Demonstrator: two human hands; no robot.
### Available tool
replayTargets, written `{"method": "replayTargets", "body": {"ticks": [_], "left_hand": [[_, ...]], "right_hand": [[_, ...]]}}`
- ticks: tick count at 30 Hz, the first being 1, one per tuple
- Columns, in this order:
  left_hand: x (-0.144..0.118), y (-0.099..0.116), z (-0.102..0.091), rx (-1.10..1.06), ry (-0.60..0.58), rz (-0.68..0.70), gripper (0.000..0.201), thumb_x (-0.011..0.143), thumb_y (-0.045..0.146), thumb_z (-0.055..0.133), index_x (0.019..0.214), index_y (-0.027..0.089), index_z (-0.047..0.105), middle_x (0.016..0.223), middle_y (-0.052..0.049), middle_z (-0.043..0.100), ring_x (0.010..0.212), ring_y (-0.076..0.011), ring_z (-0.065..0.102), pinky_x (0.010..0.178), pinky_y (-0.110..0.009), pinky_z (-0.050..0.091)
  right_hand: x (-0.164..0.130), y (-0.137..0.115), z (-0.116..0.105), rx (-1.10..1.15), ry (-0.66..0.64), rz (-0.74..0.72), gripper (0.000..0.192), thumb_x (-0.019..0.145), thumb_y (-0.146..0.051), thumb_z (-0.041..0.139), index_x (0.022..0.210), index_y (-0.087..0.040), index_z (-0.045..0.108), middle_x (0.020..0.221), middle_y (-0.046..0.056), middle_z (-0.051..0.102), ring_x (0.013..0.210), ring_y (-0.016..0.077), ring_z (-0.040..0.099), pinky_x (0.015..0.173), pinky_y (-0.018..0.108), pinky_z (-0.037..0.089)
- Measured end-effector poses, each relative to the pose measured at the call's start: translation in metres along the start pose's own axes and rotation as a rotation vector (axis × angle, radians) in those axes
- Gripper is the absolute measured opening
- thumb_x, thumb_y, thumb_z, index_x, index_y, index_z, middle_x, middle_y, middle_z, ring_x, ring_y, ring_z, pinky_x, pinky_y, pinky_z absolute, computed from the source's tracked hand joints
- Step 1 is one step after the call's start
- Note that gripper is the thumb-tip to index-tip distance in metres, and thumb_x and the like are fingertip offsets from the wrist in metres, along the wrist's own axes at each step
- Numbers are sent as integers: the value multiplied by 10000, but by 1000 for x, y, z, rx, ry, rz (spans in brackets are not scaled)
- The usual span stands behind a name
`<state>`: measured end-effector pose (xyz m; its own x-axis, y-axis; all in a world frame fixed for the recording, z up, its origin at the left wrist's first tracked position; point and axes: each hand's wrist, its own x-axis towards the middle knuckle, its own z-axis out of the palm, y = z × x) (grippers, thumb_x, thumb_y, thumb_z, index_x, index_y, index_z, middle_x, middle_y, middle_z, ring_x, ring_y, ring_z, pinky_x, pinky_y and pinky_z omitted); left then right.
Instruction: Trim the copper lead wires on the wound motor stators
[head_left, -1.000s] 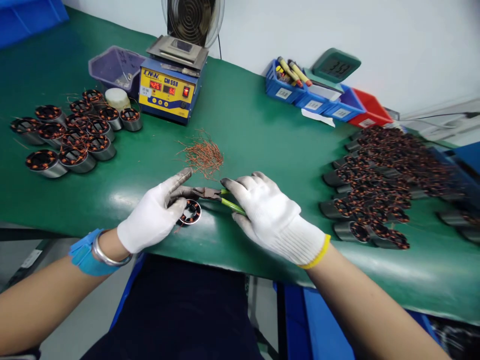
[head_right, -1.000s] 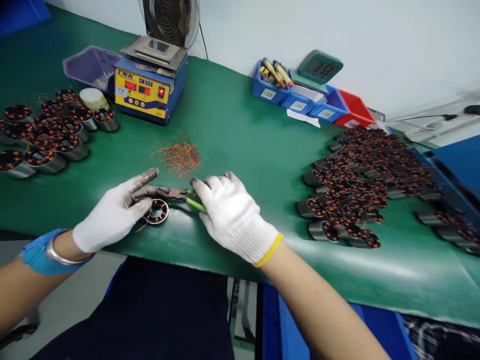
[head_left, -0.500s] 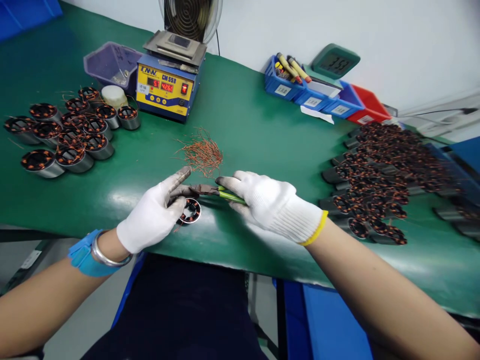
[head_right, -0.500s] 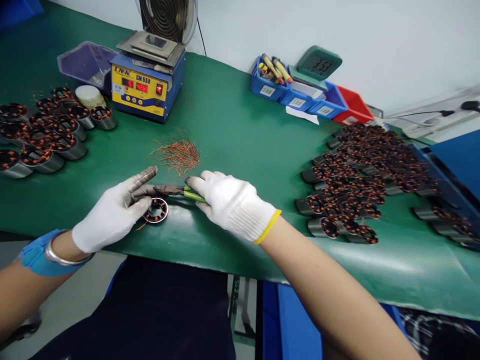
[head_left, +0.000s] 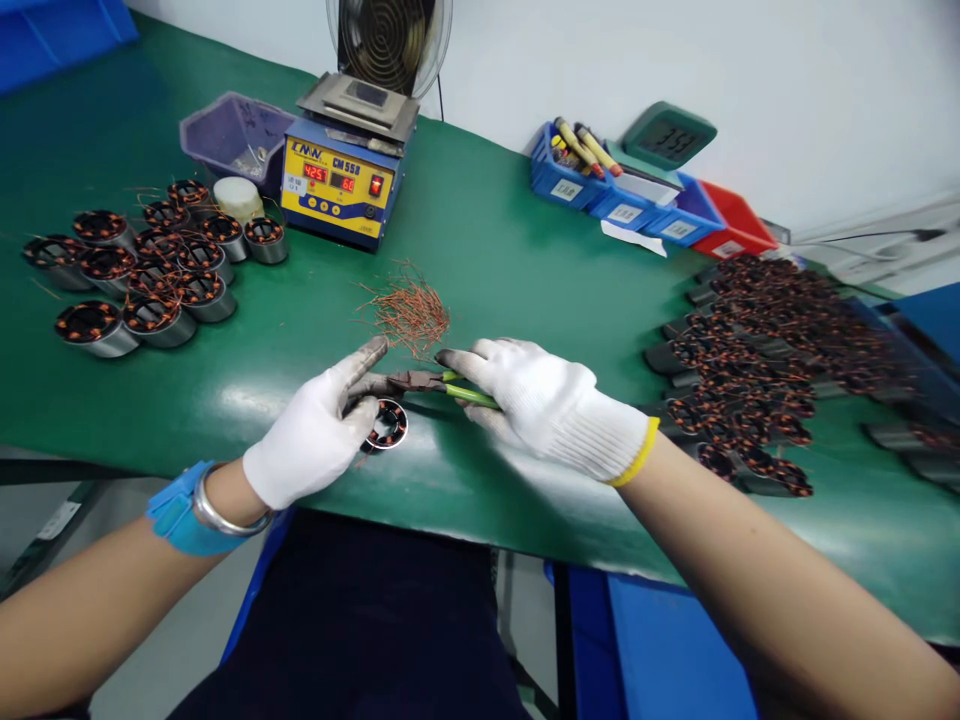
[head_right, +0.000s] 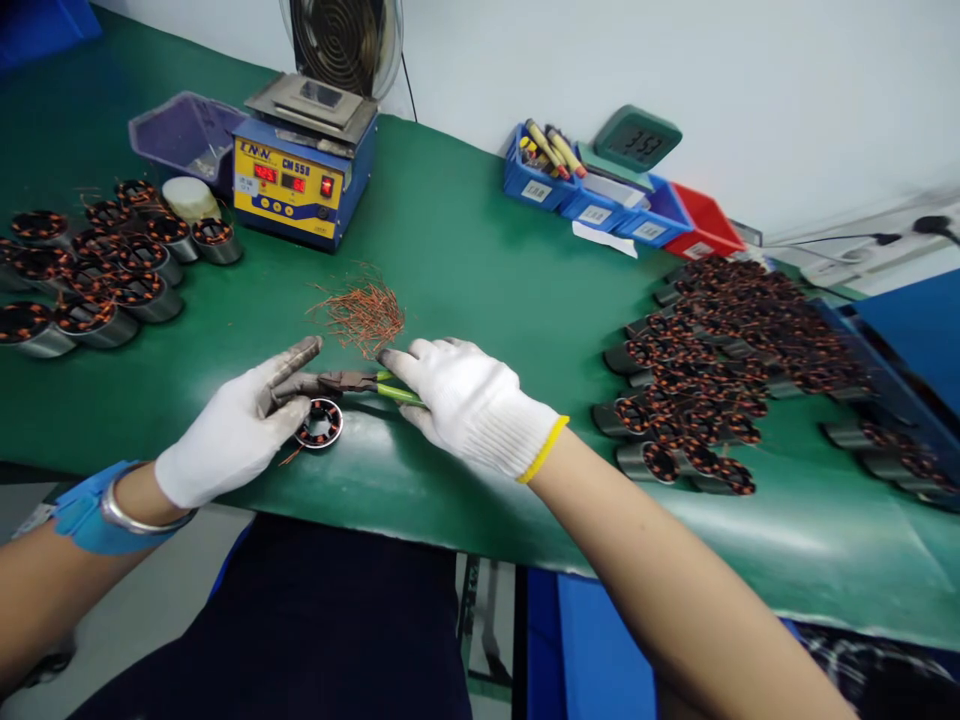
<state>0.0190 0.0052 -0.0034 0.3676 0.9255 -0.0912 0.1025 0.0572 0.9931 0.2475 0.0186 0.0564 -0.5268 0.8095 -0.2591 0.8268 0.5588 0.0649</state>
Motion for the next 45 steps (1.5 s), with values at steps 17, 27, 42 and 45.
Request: {"method": "replayTargets", "body": {"ticks": [17, 27, 42, 45], "left_hand": [[-2, -6, -3, 61, -24, 56, 665, 881, 236, 502, 1503, 103, 307, 1327, -144, 632, 1328, -271, 518, 1130, -482, 421], [-1, -2, 0, 22, -8, -3, 699, 859, 227, 496, 1521, 131, 294, 1314, -117, 646, 1304, -288, 540, 1137, -507, 413], [3, -18, -29, -190, 460, 190, 568, 774, 247, 642, 1315, 288, 473, 1433, -96, 521, 1164, -270, 623, 983, -462, 526], [2, -20, -33, -138, 513, 187, 567, 773, 269, 660, 1312, 273, 485, 1406, -107, 537, 1150, -288, 625, 990, -487, 516]], "right_hand": [[9, -1, -16, -191, 123, -97, 563, 819, -299, 577, 1357, -144, 520, 1087, 145, 600, 934, 301, 547, 1044, 611, 248], [21, -8, -44, -255, 39, -108, 360, 795, -267, 599, 1150, -236, 651, 940, 92, 622, 835, 271, 560, 860, 472, 387], [-20, -79, 5, 207, 74, 1, 491, 872, -284, 534, 1354, -206, 480, 969, 81, 663, 817, 245, 631, 657, 326, 462], [-17, -100, 20, 256, 105, 89, 506, 848, -302, 568, 1338, -201, 490, 965, 83, 665, 807, 264, 635, 636, 336, 471]]}}
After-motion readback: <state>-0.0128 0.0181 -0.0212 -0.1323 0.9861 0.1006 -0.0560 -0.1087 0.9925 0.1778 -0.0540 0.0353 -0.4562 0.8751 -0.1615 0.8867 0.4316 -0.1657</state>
